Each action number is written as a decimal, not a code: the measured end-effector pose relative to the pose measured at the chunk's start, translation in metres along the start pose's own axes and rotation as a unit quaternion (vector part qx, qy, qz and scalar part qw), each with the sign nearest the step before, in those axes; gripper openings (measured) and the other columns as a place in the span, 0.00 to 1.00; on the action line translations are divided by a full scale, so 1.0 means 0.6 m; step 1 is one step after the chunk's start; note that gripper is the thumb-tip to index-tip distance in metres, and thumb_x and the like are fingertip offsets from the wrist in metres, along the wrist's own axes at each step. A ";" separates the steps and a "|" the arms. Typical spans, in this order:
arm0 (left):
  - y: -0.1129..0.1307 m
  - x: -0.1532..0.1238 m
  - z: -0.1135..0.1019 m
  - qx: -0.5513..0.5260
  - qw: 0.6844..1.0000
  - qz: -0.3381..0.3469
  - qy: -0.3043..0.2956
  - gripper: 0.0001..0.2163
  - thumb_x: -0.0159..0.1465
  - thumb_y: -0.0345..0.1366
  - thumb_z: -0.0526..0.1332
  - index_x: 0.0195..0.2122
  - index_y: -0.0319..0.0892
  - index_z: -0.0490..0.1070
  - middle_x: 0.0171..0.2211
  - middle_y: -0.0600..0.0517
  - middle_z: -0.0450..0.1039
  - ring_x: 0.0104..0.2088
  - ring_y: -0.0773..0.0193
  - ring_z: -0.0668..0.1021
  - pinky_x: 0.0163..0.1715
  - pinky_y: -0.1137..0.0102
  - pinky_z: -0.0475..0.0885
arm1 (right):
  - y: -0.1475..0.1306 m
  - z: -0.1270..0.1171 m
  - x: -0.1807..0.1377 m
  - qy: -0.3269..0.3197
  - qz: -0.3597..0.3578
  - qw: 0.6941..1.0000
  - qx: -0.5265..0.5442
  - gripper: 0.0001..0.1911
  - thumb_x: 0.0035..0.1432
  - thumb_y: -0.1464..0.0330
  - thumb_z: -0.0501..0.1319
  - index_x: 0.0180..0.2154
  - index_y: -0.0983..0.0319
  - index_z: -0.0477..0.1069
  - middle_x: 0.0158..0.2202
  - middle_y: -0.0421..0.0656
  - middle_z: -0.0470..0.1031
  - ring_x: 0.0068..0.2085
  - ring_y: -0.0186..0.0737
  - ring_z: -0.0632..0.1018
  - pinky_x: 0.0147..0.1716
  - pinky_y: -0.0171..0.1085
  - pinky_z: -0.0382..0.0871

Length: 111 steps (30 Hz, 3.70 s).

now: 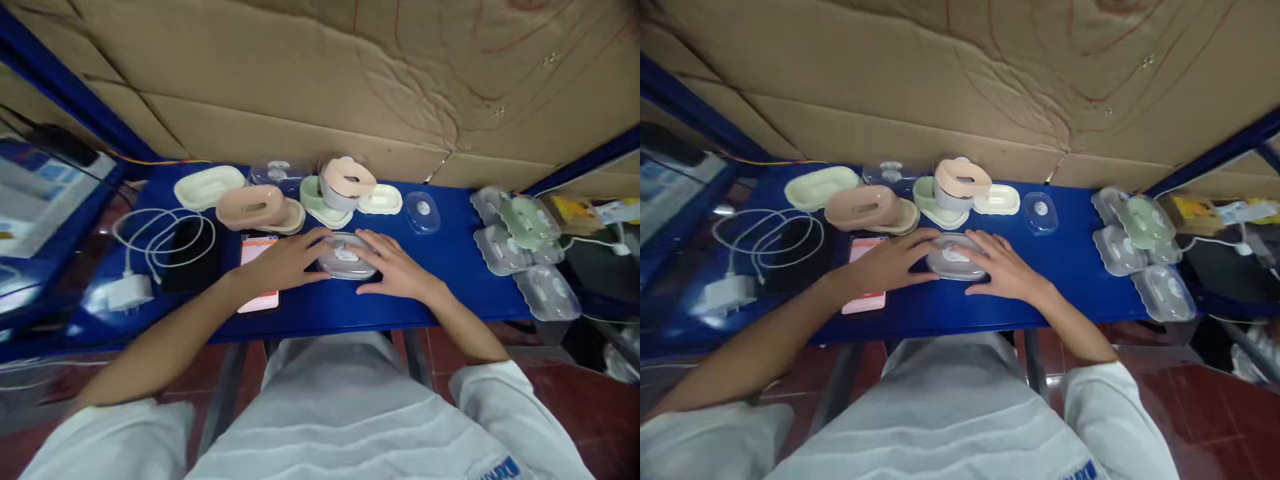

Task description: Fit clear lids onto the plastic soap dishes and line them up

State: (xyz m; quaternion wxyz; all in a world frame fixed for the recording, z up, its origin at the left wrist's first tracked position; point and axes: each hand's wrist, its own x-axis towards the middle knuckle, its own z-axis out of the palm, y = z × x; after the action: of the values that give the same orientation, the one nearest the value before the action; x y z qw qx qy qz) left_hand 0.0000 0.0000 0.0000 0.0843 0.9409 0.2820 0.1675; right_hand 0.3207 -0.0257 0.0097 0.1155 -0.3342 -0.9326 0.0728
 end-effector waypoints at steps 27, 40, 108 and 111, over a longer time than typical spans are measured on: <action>-0.023 0.002 -0.011 0.034 0.997 -0.057 -0.032 0.26 0.79 0.48 0.55 0.73 0.40 0.65 0.75 0.39 0.63 0.72 0.41 0.70 0.72 0.46 0.64 | 0.278 -0.011 -0.089 0.234 0.373 0.886 -0.146 0.35 0.75 0.52 0.50 0.73 0.64 0.61 0.78 0.61 0.52 0.78 0.61 0.54 0.74 0.66 0.50; -0.018 0.003 -0.016 -0.004 0.997 -0.039 -0.072 0.20 0.79 0.46 0.56 0.63 0.42 0.76 0.65 0.42 0.76 0.63 0.48 0.80 0.66 0.52 0.73 | 0.142 0.021 0.101 0.221 0.128 0.965 -0.055 0.17 0.78 0.59 0.54 0.57 0.57 0.76 0.54 0.49 0.83 0.56 0.52 0.80 0.65 0.56 0.61; 0.168 -0.028 0.076 -0.034 0.976 -0.095 0.192 0.18 0.74 0.23 0.57 0.63 0.42 0.70 0.59 0.43 0.79 0.70 0.52 0.73 0.73 0.48 0.68 | 0.019 0.009 -0.036 0.145 -0.026 0.979 0.137 0.37 0.74 0.41 0.51 0.73 0.53 0.65 0.75 0.53 0.64 0.74 0.59 0.68 0.70 0.61 0.67; 0.176 -0.040 0.071 0.013 0.979 -0.112 0.171 0.20 0.74 0.23 0.58 0.64 0.44 0.70 0.59 0.43 0.79 0.65 0.51 0.77 0.72 0.46 0.68 | 0.000 0.011 -0.034 0.093 -0.097 0.990 0.039 0.36 0.71 0.41 0.60 0.70 0.53 0.70 0.68 0.52 0.74 0.69 0.57 0.74 0.69 0.59 0.66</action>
State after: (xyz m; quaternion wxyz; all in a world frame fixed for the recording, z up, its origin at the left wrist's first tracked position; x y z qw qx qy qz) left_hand 0.0496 -0.1032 -0.0195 0.0405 0.8619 0.3982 0.3113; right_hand 0.3344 -0.0393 0.0001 0.2213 -0.2430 -0.9422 0.0659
